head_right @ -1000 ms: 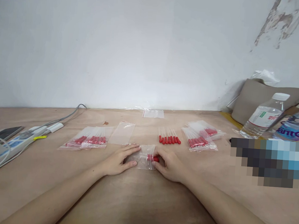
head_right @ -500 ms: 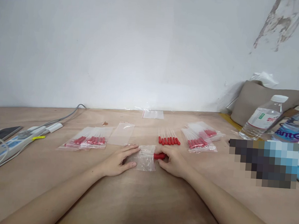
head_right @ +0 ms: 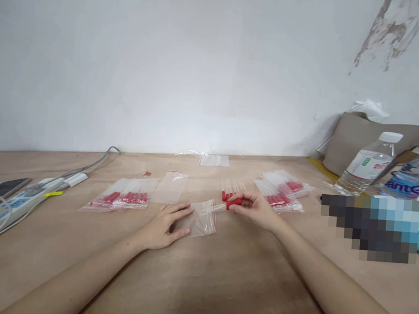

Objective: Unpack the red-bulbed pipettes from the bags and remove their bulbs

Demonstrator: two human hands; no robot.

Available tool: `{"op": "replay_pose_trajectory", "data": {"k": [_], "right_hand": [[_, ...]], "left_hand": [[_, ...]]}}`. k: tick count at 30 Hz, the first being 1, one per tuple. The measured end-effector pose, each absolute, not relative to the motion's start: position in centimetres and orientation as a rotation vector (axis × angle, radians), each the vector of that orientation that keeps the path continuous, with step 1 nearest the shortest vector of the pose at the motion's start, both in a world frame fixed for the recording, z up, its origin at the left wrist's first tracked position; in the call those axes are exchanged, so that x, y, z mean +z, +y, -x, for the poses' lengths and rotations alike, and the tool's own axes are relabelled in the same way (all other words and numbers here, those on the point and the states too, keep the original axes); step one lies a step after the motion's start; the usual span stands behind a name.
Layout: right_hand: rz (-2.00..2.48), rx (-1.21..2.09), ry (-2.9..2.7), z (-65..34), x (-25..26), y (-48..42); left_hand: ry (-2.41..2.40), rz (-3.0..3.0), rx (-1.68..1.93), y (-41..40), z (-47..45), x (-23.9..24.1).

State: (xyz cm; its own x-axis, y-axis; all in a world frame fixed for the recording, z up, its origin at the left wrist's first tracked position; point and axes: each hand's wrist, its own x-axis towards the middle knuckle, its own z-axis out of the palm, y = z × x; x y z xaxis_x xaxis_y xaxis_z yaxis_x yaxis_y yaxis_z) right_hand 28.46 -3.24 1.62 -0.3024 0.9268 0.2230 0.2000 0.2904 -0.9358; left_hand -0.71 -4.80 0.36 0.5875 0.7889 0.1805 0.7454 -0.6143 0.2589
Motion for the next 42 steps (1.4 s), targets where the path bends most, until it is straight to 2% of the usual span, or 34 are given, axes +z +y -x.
{"op": "replay_pose_trajectory", "data": {"k": [3,7,12,15,21,27,35,42], "right_hand": [[1.109,0.969,-1.517,-30.6,2.9,-2.3],[1.198,0.581,-1.331,-32.3,2.4,-1.1],[1.174,-0.119,-1.658,-32.2,-1.0,0.1],[1.067,-0.299,-1.874,-32.0,-2.5,0.5],[1.09,-0.356,-2.09,-32.0,-3.2,0.7],[1.186,-0.318,-2.189,-32.0,-2.8,0.5],[1.361,-0.457,-2.103,-31.1,-2.0,-0.2],[1.346,-0.101,-1.982,-31.3,-2.1,0.0]], "left_hand": [[1.364,-2.72,0.408,-5.6,0.3,0.6],[1.594,-2.791,0.296,-7.0,-0.9,1.4],[1.85,-2.797,0.163,-7.3,-1.6,2.6],[1.844,-2.767,0.289,-6.1,-1.0,2.9],[1.81,-2.512,0.534,-3.6,0.5,2.3],[1.755,-2.444,0.577,-3.5,0.5,1.8],[1.728,-2.377,0.6,-3.2,0.7,1.4],[1.669,-2.284,0.617,-2.7,1.1,0.9]]}}
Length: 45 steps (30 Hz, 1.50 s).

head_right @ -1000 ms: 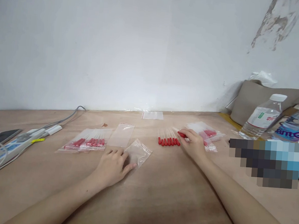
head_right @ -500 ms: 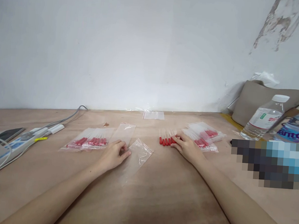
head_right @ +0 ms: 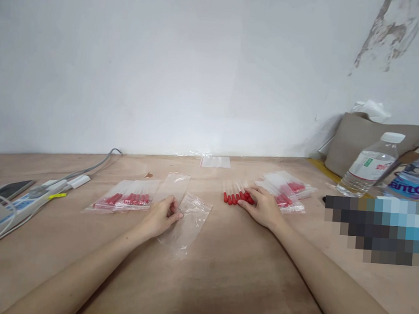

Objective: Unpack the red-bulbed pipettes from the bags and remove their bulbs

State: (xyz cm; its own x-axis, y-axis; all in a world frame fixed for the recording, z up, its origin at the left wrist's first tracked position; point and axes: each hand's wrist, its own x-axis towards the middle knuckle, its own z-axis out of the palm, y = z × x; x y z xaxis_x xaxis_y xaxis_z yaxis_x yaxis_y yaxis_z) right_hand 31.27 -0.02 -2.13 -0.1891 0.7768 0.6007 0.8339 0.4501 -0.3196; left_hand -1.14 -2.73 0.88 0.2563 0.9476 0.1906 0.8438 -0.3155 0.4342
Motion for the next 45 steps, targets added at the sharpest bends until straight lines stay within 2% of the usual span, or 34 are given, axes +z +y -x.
{"op": "replay_pose_trajectory", "data": {"k": [6,19,27,34,36,41,45], "right_hand": [[1.311,0.025,-1.89,-31.2,-2.0,0.3],[1.304,-0.182,-1.853,-31.4,-2.0,0.3],[1.211,-0.425,-1.803,-30.1,-1.7,-0.8],[1.053,-0.436,-2.018,-27.9,-2.1,-2.1],[1.037,-0.452,-2.043,-27.8,-2.3,-2.0],[1.039,-0.471,-2.069,-28.1,-2.4,-1.9],[1.029,-0.472,-2.099,-28.1,-2.3,-2.1]], "left_hand": [[1.653,-2.272,0.684,-2.8,1.0,0.9],[1.608,-2.247,0.696,-1.9,1.6,1.1],[1.885,-2.173,0.824,1.8,4.7,3.0],[2.002,-2.327,0.763,4.9,5.5,2.4],[1.92,-2.475,0.674,4.7,4.5,2.1],[1.74,-2.544,0.121,5.6,2.2,1.0],[1.832,-2.411,0.052,7.6,2.1,0.1]]}}
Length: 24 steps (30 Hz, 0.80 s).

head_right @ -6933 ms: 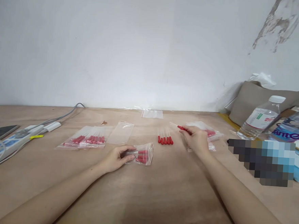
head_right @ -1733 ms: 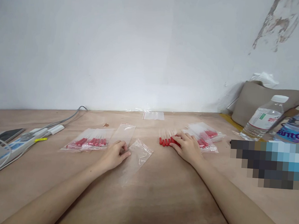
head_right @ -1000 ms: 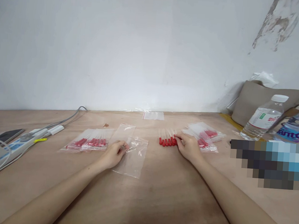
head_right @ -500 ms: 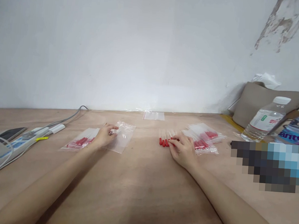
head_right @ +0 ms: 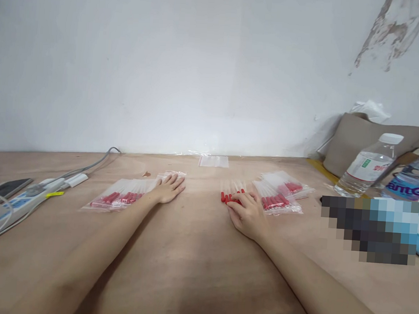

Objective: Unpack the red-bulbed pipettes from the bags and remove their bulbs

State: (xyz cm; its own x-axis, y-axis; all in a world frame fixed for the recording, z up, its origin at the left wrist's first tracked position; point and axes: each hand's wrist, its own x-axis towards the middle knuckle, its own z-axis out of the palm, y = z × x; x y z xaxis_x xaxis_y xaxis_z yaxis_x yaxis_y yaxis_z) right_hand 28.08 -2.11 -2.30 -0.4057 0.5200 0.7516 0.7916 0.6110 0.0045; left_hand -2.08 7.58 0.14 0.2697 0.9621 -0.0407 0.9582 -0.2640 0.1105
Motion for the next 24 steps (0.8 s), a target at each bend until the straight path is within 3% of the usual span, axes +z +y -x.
{"op": "replay_pose_trajectory", "data": {"k": [6,10,14,24], "right_hand": [[1.0,-0.448,-2.121,-28.0,-2.0,-2.3],[0.953,-0.457,-2.092,-27.9,-2.0,-2.2],[0.936,-0.455,-2.089,-27.8,-2.2,-2.1],[0.942,-0.44,-2.117,-27.9,-2.1,-2.2]], "left_hand": [[1.957,-2.374,0.139,7.5,2.8,1.5],[2.278,-2.236,0.328,6.2,5.8,3.7],[2.563,-1.916,0.289,5.1,10.5,5.0],[2.46,-1.57,0.442,3.7,14.3,7.6]]}}
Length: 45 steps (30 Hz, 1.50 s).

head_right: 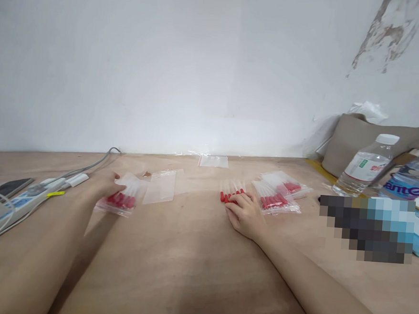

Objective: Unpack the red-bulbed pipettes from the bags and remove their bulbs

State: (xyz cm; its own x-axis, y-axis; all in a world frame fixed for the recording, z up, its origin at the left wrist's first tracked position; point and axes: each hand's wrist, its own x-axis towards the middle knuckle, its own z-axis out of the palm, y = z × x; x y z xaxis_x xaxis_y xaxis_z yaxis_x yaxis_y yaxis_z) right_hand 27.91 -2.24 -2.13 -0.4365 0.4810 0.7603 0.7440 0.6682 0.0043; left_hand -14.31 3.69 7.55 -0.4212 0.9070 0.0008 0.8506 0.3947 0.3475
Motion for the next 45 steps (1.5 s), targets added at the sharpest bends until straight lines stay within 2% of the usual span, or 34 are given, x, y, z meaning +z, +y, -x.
{"op": "replay_pose_trajectory", "data": {"k": [4,8,13,17,20,23,25,28,30,35,40,45], "right_hand": [[0.93,-0.38,-2.114,-27.5,-1.9,-2.4],[0.98,-0.153,-2.102,-25.7,-1.0,-3.6],[1.209,0.297,-1.974,-22.7,-0.7,-5.1],[1.351,0.514,-1.905,-22.1,-1.2,-5.1],[1.415,0.516,-1.968,-22.5,-1.1,-5.0],[1.427,0.493,-2.033,-22.7,-0.8,-5.0],[1.436,0.502,-2.05,-22.8,-0.7,-4.9],[1.453,0.542,-2.058,-23.0,-0.8,-4.6],[1.453,0.557,-2.056,-23.3,-0.9,-4.4],[1.32,0.563,-2.154,-24.0,-1.0,-3.6],[1.149,0.339,-2.355,-23.4,-0.1,-1.9],[1.262,0.205,-2.13,-22.1,0.0,-1.2]], "left_hand": [[2.215,-1.515,0.987,2.4,13.2,9.8],[1.747,-1.405,1.19,1.8,7.6,7.8],[1.459,-1.318,1.063,0.7,-1.0,2.5],[1.398,-1.378,0.963,-1.0,-4.1,0.7],[1.456,-1.532,0.96,-1.1,-3.6,0.9],[1.594,-2.161,0.88,0.4,-1.8,1.5],[1.601,-2.546,0.606,2.0,-0.5,1.7],[1.627,-2.599,0.167,4.2,1.4,1.6],[1.62,-2.611,0.084,5.1,2.8,1.6],[1.543,-2.685,0.32,4.9,6.7,2.3],[1.3,-2.625,0.751,1.1,5.7,2.9],[0.924,-2.658,0.438,-3.7,1.3,2.2]]}}
